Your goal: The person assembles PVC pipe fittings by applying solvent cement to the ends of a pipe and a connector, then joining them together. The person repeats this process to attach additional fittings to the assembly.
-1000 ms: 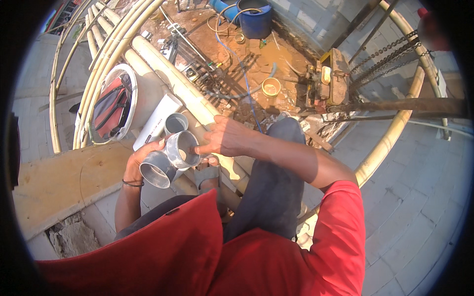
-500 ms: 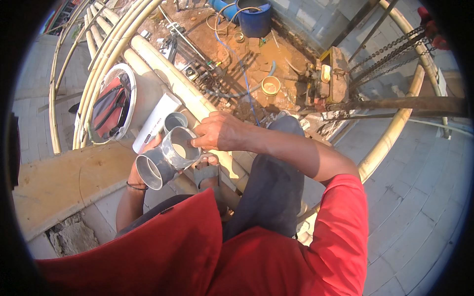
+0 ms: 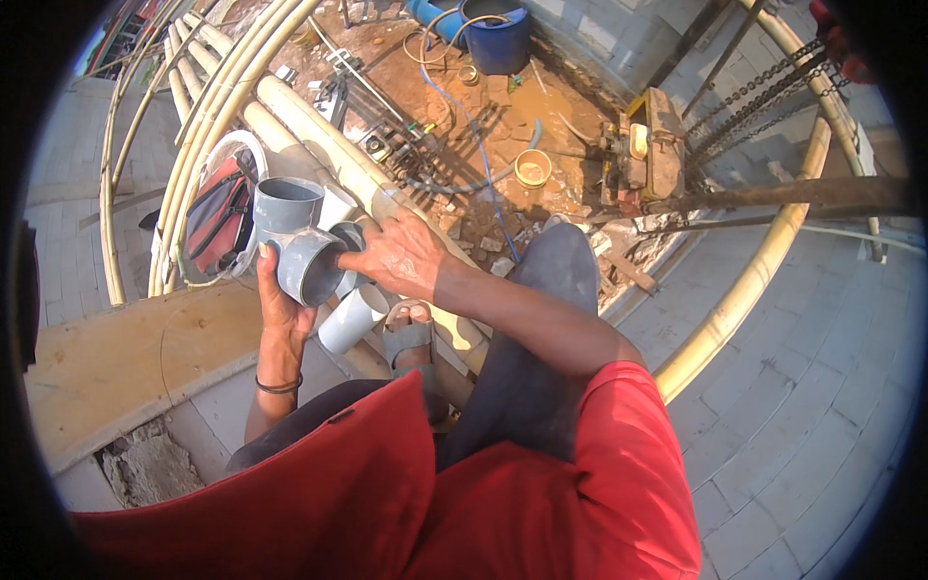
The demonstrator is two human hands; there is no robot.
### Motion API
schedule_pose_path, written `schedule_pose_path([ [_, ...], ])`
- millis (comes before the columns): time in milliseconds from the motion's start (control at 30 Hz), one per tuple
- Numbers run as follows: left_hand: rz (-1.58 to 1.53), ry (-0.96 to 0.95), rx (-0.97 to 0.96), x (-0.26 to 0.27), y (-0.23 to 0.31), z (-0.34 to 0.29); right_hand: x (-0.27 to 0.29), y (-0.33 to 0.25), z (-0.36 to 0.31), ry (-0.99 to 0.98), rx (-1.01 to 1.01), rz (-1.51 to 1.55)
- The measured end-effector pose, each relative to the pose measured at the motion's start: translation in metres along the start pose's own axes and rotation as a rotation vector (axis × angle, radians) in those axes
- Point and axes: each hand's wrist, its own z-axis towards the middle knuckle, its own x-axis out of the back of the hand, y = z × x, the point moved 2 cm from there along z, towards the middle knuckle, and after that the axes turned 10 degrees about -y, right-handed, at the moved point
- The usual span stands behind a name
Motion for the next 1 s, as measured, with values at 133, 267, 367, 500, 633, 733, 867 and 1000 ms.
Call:
schedule_pose_path([
  [133,-0.008,0.116,0.066,-0.008,0.001,0.001,-0.009,-0.007,-0.008,0.054,-0.119,-0.21],
  [267,0.018,0.164,-0.06,-0.01,-0.005,0.007,-0.018,-0.026,-0.011,-0.395,-0.283,0.631],
  [367,0.107,0.128,-0.093,-0.007,-0.001,0.013,-0.031,-0.031,-0.009,-0.446,-0.234,1.475],
  [500,0.029,0.223,0.027,-0.026,0.005,0.011,-0.023,0.008,-0.007,-0.123,-0.174,-0.147],
  [633,0.157,0.144,-0.009,-0.018,0.007,0.02,-0.013,-0.001,-0.014,-0.128,-0.184,-0.082],
  [733,0.608,0.209,-0.289,-0.017,-0.005,0.023,0.001,0.004,-0.016,-0.25,-0.344,0.096],
  [867,1.216,-0.146,-0.301,-0.025,-0.026,0.026,0.044,0.028,-0.034,0.391,-0.275,0.109],
  [1000,1.372,-0.261,-0.517,-0.02,-0.071,0.031,0.034,0.047,-0.039,-0.092,-0.641,0.489],
])
